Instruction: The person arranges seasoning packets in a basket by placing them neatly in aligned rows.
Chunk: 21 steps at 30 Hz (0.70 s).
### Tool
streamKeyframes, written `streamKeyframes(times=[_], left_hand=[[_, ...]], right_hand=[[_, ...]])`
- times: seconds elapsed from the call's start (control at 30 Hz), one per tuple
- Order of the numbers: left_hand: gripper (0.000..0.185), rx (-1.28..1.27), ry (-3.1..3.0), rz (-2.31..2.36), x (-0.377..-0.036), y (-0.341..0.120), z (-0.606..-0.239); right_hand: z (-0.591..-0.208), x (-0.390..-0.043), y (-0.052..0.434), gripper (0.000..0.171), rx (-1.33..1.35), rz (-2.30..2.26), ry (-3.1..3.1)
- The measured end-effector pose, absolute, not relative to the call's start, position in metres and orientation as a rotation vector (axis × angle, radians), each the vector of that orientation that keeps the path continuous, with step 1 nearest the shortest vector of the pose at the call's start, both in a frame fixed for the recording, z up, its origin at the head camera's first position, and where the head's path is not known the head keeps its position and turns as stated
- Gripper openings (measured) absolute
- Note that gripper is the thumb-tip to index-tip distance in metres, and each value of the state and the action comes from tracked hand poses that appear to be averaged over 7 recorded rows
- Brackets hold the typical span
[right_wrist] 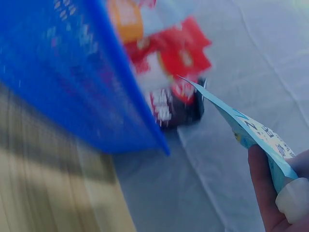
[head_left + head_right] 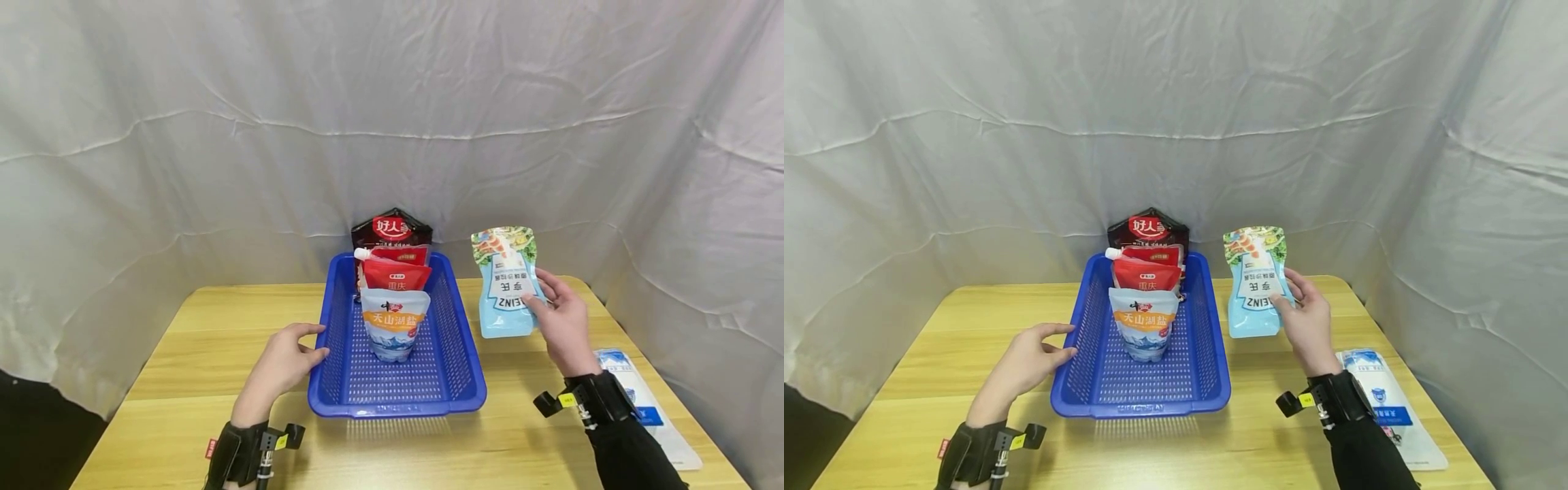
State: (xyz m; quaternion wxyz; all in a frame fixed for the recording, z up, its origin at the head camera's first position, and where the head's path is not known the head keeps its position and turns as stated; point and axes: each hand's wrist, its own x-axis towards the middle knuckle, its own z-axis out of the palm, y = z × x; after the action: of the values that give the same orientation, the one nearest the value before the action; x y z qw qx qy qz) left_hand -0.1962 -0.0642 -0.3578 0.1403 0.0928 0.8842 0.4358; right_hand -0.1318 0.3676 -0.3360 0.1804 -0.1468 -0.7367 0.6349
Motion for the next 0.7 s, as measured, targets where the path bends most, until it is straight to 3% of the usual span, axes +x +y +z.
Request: streamKeyframes(times=[0.7], left_hand=[[0.046,0.266,2.558,1.263,-0.195,-0.063,-0.358]], right_hand=[[-0.325,-0.119,0.275,0.054,-0.071,2.007,-2.015]])
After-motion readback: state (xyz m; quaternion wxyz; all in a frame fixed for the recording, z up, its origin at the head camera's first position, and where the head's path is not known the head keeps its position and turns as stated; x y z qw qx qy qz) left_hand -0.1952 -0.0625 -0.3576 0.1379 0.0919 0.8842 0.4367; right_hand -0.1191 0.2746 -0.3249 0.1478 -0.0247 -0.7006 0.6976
